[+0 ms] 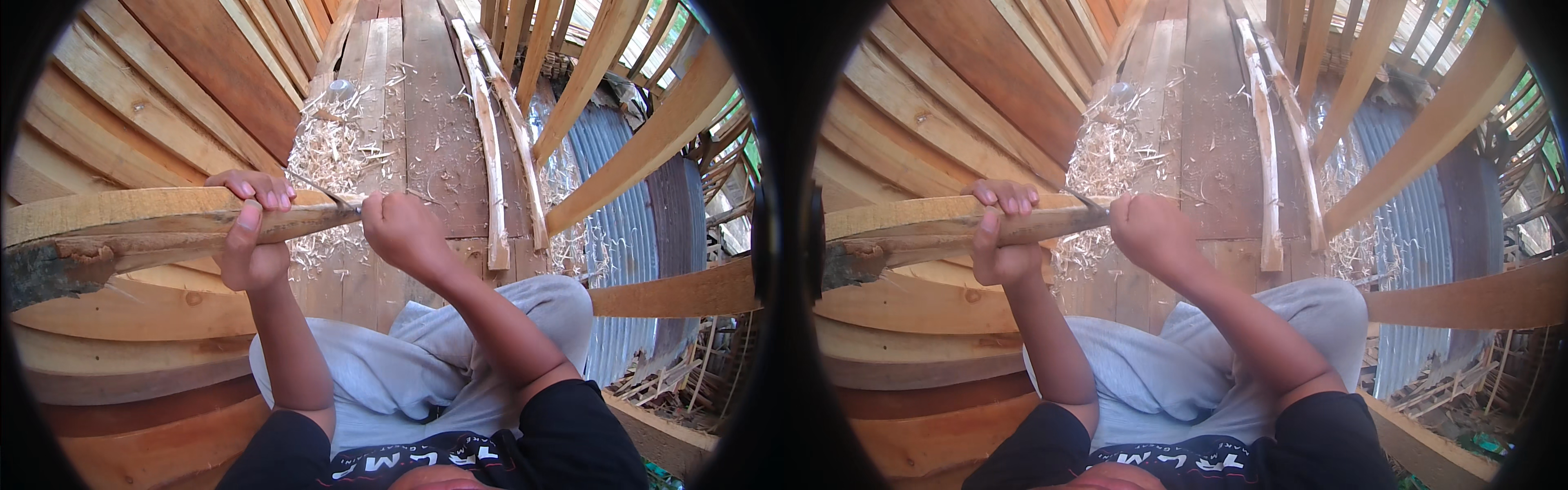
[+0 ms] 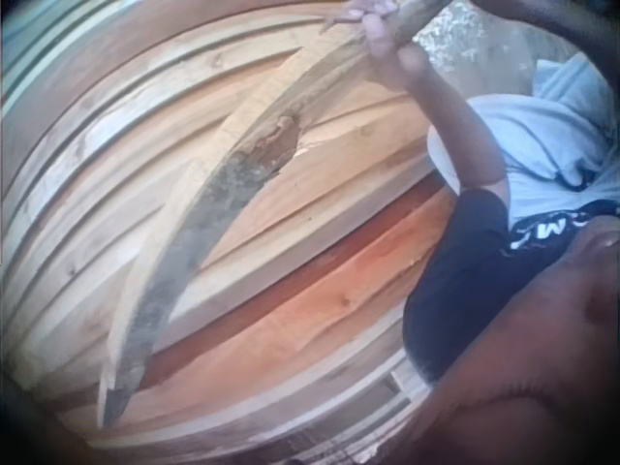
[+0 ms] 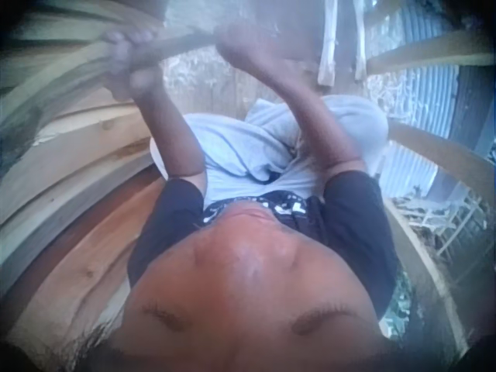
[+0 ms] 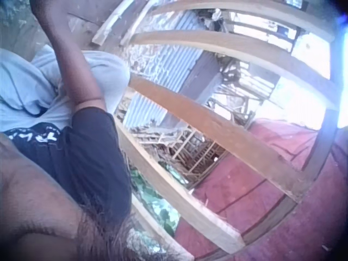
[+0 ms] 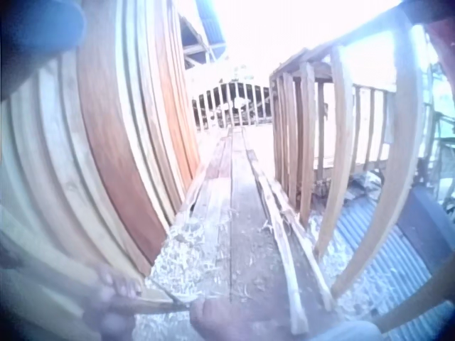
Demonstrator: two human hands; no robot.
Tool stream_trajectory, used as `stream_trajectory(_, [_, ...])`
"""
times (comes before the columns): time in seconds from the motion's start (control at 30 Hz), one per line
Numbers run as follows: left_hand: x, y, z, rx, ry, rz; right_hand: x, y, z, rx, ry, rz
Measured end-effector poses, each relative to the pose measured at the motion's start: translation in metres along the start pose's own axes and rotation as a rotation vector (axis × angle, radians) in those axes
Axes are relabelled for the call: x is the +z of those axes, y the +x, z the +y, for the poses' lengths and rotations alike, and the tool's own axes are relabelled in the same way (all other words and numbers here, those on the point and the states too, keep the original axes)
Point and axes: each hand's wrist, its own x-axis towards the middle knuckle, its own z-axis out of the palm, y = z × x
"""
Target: The person is carving a piece of wood using a chisel. They hold the wood with their left hand and use the chisel with their right hand to remove shavings, shaping the wood.
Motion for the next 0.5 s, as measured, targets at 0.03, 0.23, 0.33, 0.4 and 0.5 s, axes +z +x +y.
stream_trajectory(0.03, [0.002,-0.001,0.001,-0.012,0.013,0.019,0.003,0.002,-0.001,0.008,0.024,0.01])
stream_trajectory(0.23, [0.012,0.002,-0.004,-0.018,0.006,0.082,0.031,0.039,0.065,0.104,-0.012,0.055])
stream_trajectory(0.33, [-0.002,0.001,-0.003,0.003,-0.047,0.016,-0.003,0.004,0.006,-0.003,-0.024,-0.05])
stream_trajectory(0.4, [0.001,0.0,0.0,0.001,-0.094,0.002,-0.004,0.003,0.008,-0.03,-0.086,-0.089])
stream_trajectory(0.5, [0.012,0.005,-0.001,-0.02,-0.092,0.01,0.021,0.034,0.059,0.042,-0.174,-0.054])
